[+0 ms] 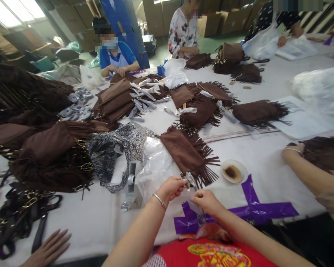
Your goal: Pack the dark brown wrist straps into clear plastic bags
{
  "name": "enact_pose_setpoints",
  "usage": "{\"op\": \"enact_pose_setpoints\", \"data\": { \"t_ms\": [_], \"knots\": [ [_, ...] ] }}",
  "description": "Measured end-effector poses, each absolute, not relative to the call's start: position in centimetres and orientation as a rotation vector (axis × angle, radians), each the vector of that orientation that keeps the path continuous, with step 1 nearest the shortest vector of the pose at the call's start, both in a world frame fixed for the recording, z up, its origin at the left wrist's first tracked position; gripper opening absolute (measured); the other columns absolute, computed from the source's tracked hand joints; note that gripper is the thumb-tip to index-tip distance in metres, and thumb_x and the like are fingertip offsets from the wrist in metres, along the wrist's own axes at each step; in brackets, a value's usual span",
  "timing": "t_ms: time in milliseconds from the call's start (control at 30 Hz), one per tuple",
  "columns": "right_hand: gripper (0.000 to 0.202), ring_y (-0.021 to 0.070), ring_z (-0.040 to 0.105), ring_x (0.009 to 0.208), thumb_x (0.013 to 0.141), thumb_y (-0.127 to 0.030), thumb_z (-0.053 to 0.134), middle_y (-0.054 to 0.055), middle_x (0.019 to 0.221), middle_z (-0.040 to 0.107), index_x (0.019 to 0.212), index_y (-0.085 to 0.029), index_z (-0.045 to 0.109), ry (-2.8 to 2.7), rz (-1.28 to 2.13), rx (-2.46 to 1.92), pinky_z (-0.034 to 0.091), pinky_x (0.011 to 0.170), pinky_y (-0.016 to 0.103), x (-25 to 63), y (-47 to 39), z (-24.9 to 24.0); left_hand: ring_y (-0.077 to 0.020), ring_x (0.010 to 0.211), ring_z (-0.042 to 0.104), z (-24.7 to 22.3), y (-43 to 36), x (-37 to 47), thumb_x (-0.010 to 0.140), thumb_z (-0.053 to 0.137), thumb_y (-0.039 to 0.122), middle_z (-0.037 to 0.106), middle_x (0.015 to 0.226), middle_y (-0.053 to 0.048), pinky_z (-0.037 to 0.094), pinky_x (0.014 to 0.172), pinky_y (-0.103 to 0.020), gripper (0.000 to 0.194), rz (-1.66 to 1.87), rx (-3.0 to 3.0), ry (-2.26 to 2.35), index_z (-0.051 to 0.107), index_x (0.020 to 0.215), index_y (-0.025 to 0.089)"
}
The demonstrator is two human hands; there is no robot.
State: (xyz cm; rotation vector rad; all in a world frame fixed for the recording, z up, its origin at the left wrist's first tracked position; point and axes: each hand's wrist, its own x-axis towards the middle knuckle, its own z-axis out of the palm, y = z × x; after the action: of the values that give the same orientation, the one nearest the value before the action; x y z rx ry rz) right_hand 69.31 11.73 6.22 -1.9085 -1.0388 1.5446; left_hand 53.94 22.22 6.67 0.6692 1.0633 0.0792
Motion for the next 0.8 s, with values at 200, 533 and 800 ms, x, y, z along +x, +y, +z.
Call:
{"op": "enact_pose_setpoints", "data": {
  "t_ms": [200, 533, 800],
  "knots": [
    [0.025, 0.0094, 0.037, 0.049, 0.062, -0.039, 0.062, -0.004, 0.048, 0.046, 0.054, -0.016, 0.055, -0.979, 1.609, -1.891, 0.027, 0.049, 0.024, 68.9, 12.3, 5.9, -0.0019, 0.04, 0.027, 6.0, 21.9, 53.5, 0.06, 0.075, 0.053, 0.048, 0.057, 0.006, 0.006, 0.044, -0.024, 0.046, 0.086, 0.675, 1.09, 0.048, 0.068, 0.018],
    [0.023, 0.0085, 0.035, 0.043, 0.06, -0.036, 0.066, -0.005, 0.042, 0.046, 0.053, -0.016, 0.057, -0.842, 1.623, -1.967, 0.024, 0.044, 0.023, 68.5, 12.4, 5.8, -0.0021, 0.041, 0.027, 6.3, 22.4, 53.0, 0.058, 0.075, 0.055, 0.047, 0.057, 0.006, 0.008, 0.044, -0.024, 0.047, 0.096, 0.669, 1.079, 0.048, 0.068, 0.018],
    [0.023, 0.0073, 0.032, 0.042, 0.061, -0.035, 0.067, -0.006, 0.041, 0.044, 0.054, -0.016, 0.057, -0.812, 1.651, -1.934, 0.022, 0.043, 0.023, 68.2, 12.8, 6.5, -0.0024, 0.041, 0.028, 6.5, 22.4, 53.1, 0.058, 0.076, 0.055, 0.046, 0.055, 0.007, 0.009, 0.043, -0.023, 0.047, 0.096, 0.686, 1.084, 0.048, 0.067, 0.018]
  ]
}}
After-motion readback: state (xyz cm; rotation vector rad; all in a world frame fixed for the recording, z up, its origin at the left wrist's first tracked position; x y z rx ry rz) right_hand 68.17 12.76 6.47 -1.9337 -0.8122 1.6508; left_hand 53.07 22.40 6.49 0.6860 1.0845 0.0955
